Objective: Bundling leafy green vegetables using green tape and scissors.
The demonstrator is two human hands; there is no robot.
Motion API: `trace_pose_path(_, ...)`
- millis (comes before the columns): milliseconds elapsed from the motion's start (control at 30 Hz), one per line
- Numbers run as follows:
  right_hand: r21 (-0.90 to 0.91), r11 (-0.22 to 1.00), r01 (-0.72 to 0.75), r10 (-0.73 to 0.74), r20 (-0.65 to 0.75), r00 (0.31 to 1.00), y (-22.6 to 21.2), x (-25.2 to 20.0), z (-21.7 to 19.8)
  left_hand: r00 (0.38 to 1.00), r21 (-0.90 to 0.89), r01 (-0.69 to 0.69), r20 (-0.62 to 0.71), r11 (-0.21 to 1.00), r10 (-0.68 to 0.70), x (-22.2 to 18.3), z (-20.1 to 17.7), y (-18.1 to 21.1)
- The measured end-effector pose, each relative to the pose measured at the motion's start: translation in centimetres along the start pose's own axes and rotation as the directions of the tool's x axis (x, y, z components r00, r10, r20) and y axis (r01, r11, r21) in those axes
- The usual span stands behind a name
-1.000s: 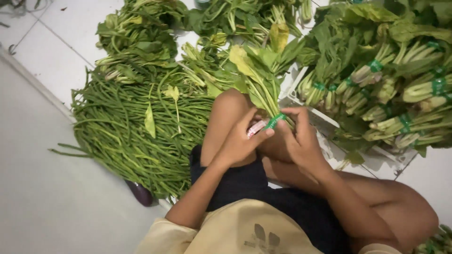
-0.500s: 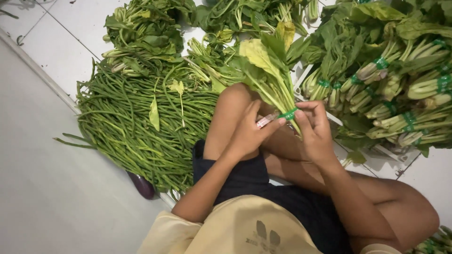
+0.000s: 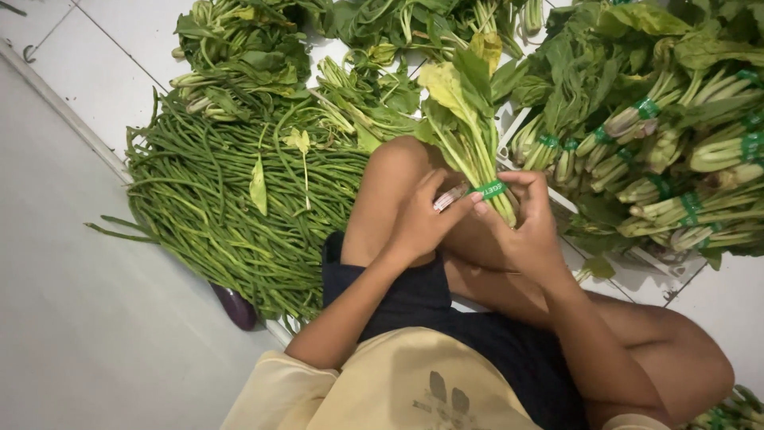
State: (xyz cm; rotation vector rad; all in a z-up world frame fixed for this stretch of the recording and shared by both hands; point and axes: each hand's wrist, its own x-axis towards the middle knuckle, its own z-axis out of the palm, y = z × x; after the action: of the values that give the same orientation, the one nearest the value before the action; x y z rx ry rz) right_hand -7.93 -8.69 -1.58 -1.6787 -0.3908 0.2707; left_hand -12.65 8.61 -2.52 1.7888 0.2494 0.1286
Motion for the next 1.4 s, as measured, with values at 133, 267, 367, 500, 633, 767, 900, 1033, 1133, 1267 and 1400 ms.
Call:
trace_pose_path(133,-0.148,0.988,0.055,-0.053,0.016,0.998,-2.3,-0.2,-0.2,1.000,0.012,-0.014,-0.010,1.000,0.014,0.1,0.1,-0.5)
trace_pose_path(267,-0.558,0.825,0.087,-0.081,0.035,0.996,-4.1,-1.1,0.1,1.000,0.026,-0.023,0.004,0.999,0.023,0.2,0.4,-0.7)
trace_pose_path(367,-0.631,0.764,0.137,-0.110,0.081,0.991,-4.4,-1.2,-0.1,1.000,0.030,-0.019,0.006,0.999,0.019,0.1,0.5,-0.6)
trace_pose_path(500,-0.678,0.681,0.277,-0.218,0.175,0.960,-4.3,-1.0,-0.2,0.999,-0.026,-0.043,-0.005,0.999,0.043,-0.2,1.0,-2.1)
trace_pose_path(633,-0.676,0.647,0.353,-0.295,0.205,0.933,-4.1,-0.6,-0.7,0.993,-0.031,-0.111,-0.031,0.993,0.110,-0.3,0.8,-2.4)
trace_pose_path(767,-0.686,0.622,0.376,-0.295,0.240,0.925,-4.8,-0.8,-1.2,0.986,-0.049,-0.164,-0.044,0.985,0.162,-0.7,1.2,-3.5)
trace_pose_path(900,-0.633,0.694,0.343,-0.291,0.189,0.938,-4.0,-0.8,-0.7,0.980,-0.063,-0.195,-0.044,0.979,0.192,-0.4,1.1,-2.2)
trace_pose_path(1033,-0.515,0.838,0.180,-0.158,0.088,0.984,-5.1,-0.9,0.0,0.982,-0.044,-0.191,-0.013,0.981,0.191,0.0,0.8,-0.6)
trace_pose_path(1133,-0.414,0.904,0.104,-0.098,0.037,0.995,-5.5,-0.8,0.2,0.985,-0.084,-0.168,0.009,0.982,0.170,0.2,0.5,0.1)
trace_pose_path(1267,-0.320,0.947,0.018,-0.013,0.018,1.000,-5.3,-0.8,-0.2,0.994,-0.088,-0.104,0.011,0.991,0.106,0.6,1.0,-2.1)
trace_pose_path(1400,-0.123,0.992,-0.021,0.024,0.022,0.999,-3.9,-0.7,-0.8,1.000,-0.095,0.006,0.006,0.995,-0.006,0.3,1.3,-1.5)
